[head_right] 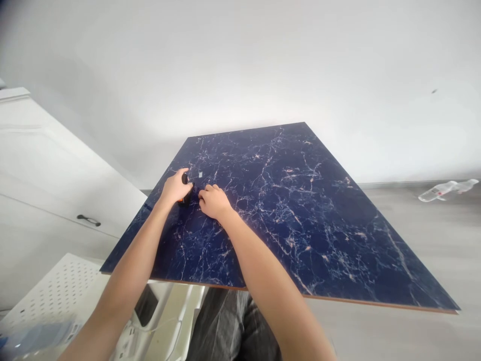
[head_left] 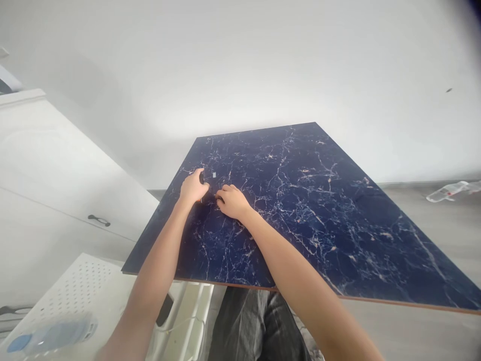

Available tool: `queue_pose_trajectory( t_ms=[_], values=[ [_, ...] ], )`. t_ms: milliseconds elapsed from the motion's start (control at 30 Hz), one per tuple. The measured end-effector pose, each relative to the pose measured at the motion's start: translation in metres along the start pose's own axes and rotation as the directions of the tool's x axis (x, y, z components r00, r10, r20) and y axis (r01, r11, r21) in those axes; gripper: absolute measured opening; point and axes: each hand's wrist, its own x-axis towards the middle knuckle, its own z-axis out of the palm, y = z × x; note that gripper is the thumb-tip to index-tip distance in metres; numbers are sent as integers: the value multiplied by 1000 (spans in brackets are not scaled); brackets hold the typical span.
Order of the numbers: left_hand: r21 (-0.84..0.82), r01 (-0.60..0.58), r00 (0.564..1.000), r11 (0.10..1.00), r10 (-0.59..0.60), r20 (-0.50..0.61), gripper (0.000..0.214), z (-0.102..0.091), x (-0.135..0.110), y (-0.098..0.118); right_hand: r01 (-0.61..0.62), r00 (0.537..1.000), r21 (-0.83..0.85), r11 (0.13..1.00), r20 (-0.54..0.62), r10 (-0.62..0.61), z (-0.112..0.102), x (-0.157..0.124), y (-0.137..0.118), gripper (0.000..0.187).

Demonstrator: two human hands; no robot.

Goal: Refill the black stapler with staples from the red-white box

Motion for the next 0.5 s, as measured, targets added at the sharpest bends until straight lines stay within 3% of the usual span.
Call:
queue_pose_trajectory(
  t_ms=[200, 400, 500],
  values=[
    [-85, -49, 977, 995, 30, -210, 50, 6, -1, -6, -44, 998, -51, 998, -37, 42, 2, 8, -1, 29],
    [-154, -53, 951, 987, 3, -308, 35, 7, -1, -11, -5, 996, -131, 991, -94, -8, 10, 49, -13, 36],
    [-184, -11, 956, 983, -43, -290, 41, -1, 3, -29, -109, 991, -160, 981, -88, 96, 14, 65, -13, 37]
  ],
)
